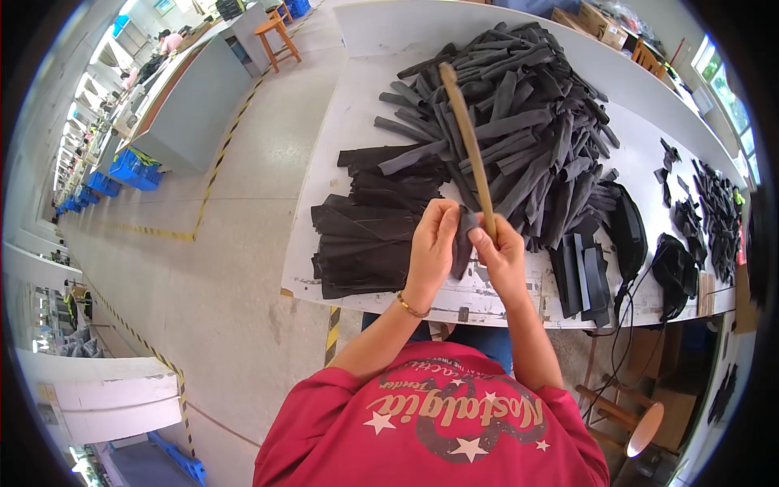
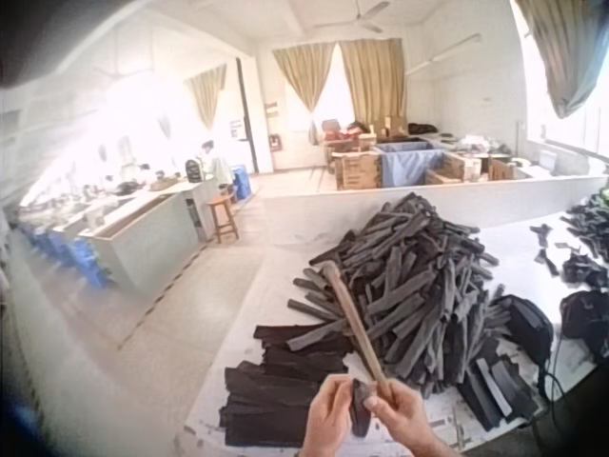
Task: Sorting and inspecting black foam strips at a workbench using a wooden stick.
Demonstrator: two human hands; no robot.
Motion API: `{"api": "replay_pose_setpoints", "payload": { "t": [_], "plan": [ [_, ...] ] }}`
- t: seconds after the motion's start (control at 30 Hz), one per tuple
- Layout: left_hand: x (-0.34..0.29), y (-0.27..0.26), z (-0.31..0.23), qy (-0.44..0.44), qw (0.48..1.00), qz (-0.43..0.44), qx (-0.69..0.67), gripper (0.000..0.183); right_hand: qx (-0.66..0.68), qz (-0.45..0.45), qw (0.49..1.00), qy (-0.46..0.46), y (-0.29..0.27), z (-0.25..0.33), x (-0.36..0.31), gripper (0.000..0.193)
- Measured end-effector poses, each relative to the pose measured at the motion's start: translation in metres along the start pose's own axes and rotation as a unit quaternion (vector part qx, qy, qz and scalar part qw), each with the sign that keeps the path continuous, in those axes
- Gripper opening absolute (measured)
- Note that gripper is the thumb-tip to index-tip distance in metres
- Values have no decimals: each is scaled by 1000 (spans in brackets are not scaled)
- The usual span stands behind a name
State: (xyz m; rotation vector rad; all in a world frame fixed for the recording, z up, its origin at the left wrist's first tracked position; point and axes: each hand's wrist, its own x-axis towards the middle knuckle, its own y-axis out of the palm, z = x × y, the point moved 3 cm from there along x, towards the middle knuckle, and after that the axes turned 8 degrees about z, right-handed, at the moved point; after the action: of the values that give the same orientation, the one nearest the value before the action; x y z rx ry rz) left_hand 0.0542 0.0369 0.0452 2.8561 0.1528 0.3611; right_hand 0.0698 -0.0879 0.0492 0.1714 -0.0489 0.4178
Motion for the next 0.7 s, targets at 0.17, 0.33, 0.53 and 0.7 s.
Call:
{"api": "replay_pose_setpoints", "payload": {
  "t": [0.17,0.33,0.53,0.7],
  "plan": [
    [-4,-5,8,2,985,-25,173,15,37,-52,998,8,1,-4,5,10],
    [-22,14,22,-138,981,126,50,22,-8,-142,989,-24,-9,10,27,10],
    [-61,22,49,-219,938,266,-29,17,130,-261,945,-149,-40,16,92,9],
    [-33,-35,15,-5,949,183,258,13,77,-217,950,-212,-92,85,135,22]
  ]
}}
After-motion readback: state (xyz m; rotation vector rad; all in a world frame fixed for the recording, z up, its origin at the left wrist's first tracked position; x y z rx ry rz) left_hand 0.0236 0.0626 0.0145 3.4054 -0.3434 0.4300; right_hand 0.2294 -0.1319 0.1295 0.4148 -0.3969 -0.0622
